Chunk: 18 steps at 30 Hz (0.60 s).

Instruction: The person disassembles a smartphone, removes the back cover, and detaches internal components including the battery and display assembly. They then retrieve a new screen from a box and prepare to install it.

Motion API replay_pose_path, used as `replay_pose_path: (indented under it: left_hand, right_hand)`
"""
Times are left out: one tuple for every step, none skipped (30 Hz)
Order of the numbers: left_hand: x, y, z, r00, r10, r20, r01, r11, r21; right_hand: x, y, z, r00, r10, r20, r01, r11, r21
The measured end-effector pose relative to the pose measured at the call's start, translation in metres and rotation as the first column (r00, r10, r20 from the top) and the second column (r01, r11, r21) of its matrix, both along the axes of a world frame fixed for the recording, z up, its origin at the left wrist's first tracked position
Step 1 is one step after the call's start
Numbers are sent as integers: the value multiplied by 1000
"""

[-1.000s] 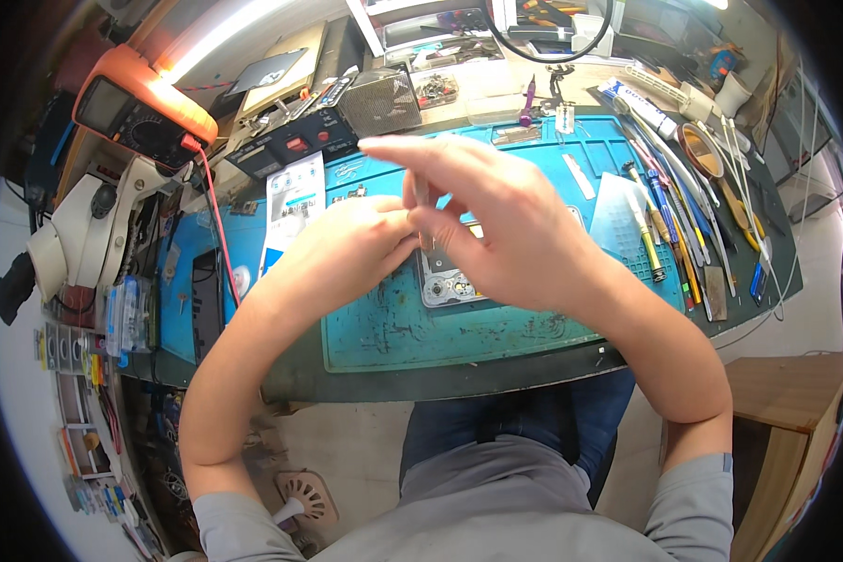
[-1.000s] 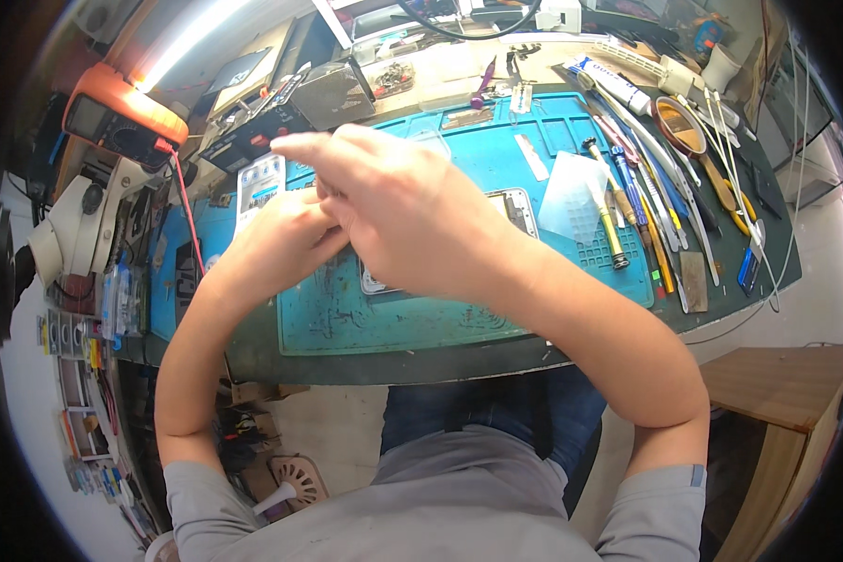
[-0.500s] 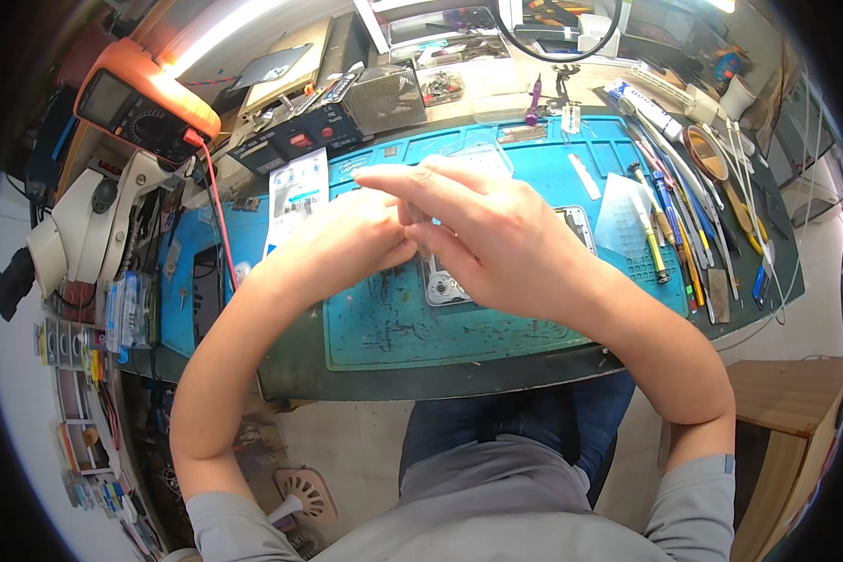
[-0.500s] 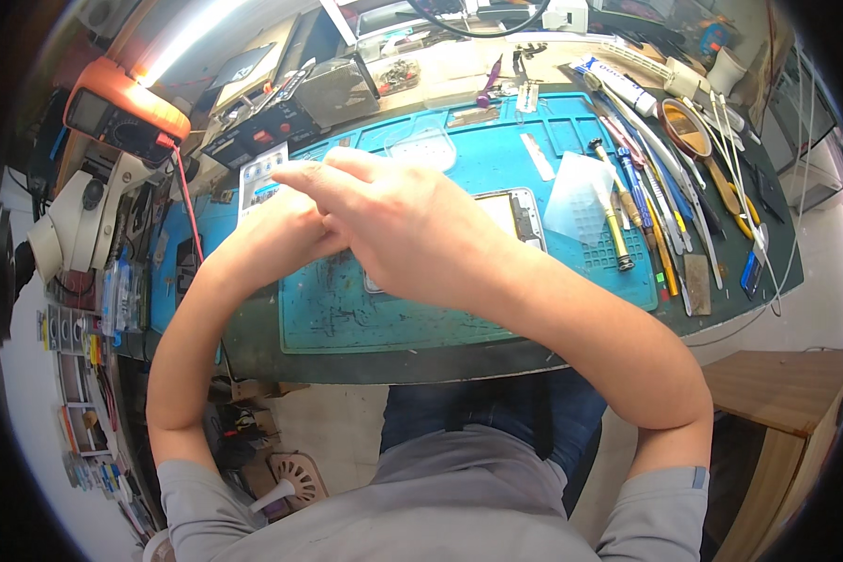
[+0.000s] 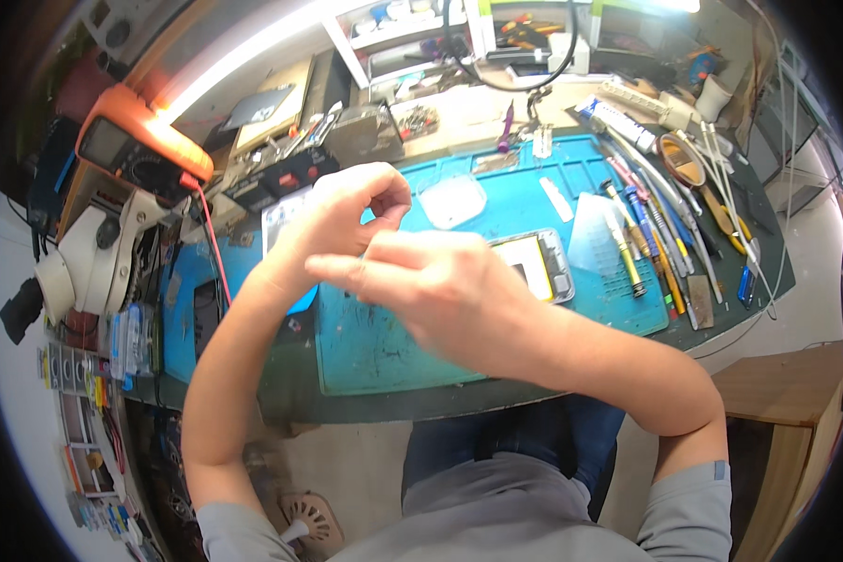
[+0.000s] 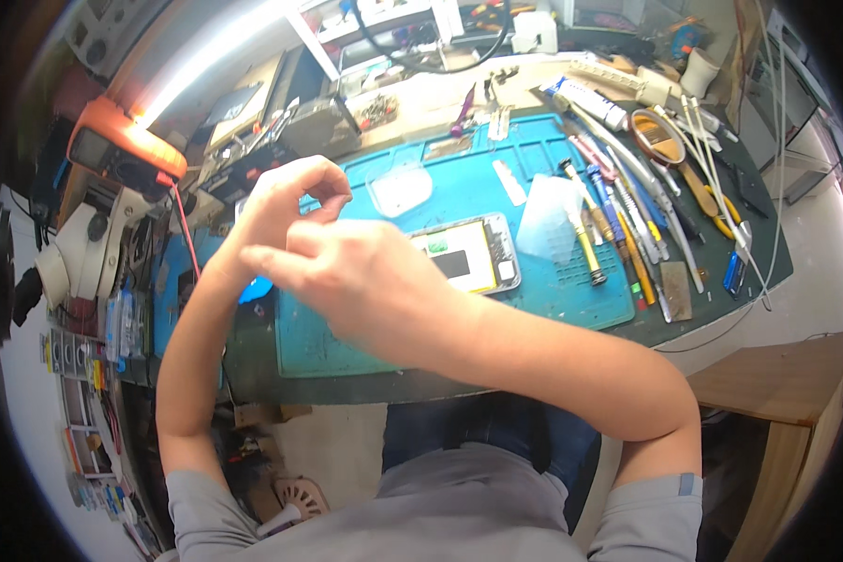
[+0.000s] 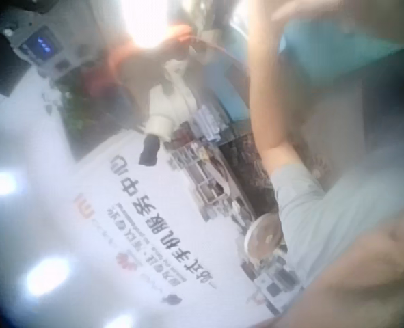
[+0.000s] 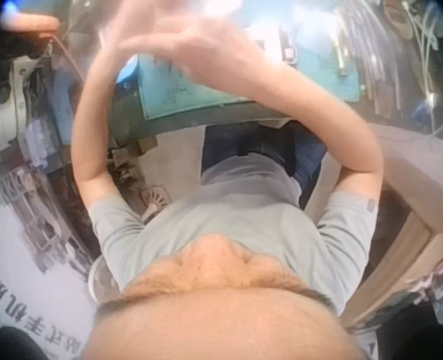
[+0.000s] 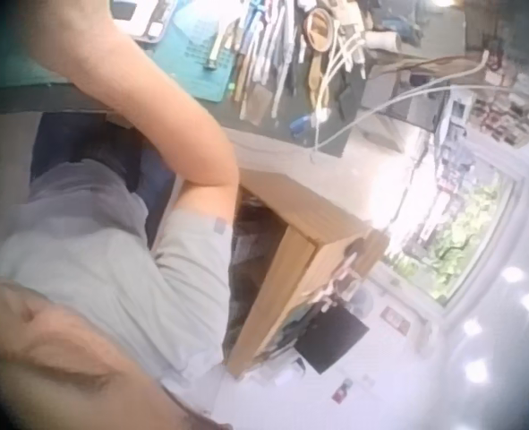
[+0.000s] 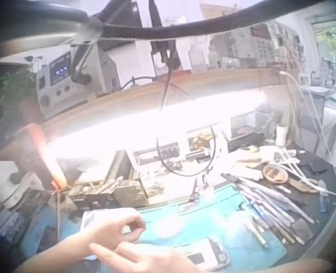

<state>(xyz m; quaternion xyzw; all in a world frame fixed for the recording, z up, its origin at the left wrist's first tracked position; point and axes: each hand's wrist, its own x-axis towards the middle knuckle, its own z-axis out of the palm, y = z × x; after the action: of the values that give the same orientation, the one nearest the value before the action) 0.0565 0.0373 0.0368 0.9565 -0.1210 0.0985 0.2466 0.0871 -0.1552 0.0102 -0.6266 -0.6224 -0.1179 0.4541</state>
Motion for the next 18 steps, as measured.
replay_pose_path:
  left_hand:
    - [9, 0, -10, 997, 16, 76, -14, 999, -29]
    - [17, -1, -13, 993, 7, 122, 2, 998, -67]
    - [19, -7, -11, 993, 13, 117, -7, 998, -59]
    - [24, -7, -15, 985, -27, 168, 33, 999, -30]
    - [30, -6, -19, 974, -68, 217, 69, 998, 1]
    - [29, -9, -15, 987, -50, 152, 46, 999, 26]
    - [32, -12, -16, 984, -43, 173, 45, 999, -7]
    - [35, -15, -18, 981, -34, 193, 43, 998, -40]
    - [32, -16, -20, 979, -16, 204, 31, 997, -72]
    - [29, -12, -21, 969, 1, 248, 14, 998, -58]
    - [22, -8, -17, 967, 23, 255, -5, 997, -73]
    - [16, -7, -18, 975, 87, 205, -50, 983, -179]
    - [9, -6, -19, 978, 147, 149, -101, 955, -279]
    - [-1, -3, -18, 989, 150, -1, -133, 880, -457]
    - [-16, 0, -19, 983, 150, -110, -186, 816, -548]
    - [-28, -3, -14, 984, 105, -145, -170, 803, -571]
    - [-39, -7, -9, 982, 57, -177, -153, 789, -595]
    - [-51, -10, -8, 980, 22, -199, -151, 730, -667]
  right_hand:
    - [0, -3, 0, 999, 34, -12, -34, 999, -18]
    - [-1, -4, 0, 999, 24, -31, -24, 1000, 0]
    - [-3, -2, 0, 998, 20, -54, -19, 1000, 18]
    - [-4, 0, 0, 998, 9, -55, -6, 998, 61]
    - [-4, 3, -1, 998, 1, -56, 5, 995, 104]
    - [-3, 3, -2, 998, -11, -64, 20, 990, 139]
    - [-1, 1, -1, 998, -25, -61, 31, 995, 92]
    - [2, -2, -1, 998, -37, -58, 40, 998, 44]
    - [1, -4, -2, 997, -40, -63, 40, 999, -1]
    - [1, -4, -2, 995, 2, -101, -1, 1000, 13]
    - [4, -2, -1, 989, 47, -139, -43, 999, 29]
    - [6, -2, -3, 979, 85, -183, -79, 996, 39]
    - [7, -2, -4, 973, 97, -211, -86, 995, 59]
    - [8, -2, -3, 965, 109, -237, -92, 993, 80]
    - [7, 2, -5, 953, 140, -270, -115, 988, 107]
    - [8, 2, 0, 969, 113, -218, -92, 990, 103]
    - [9, 2, -1, 974, 84, -211, -67, 994, 84]
    - [11, 3, 0, 979, 63, -196, -51, 996, 67]
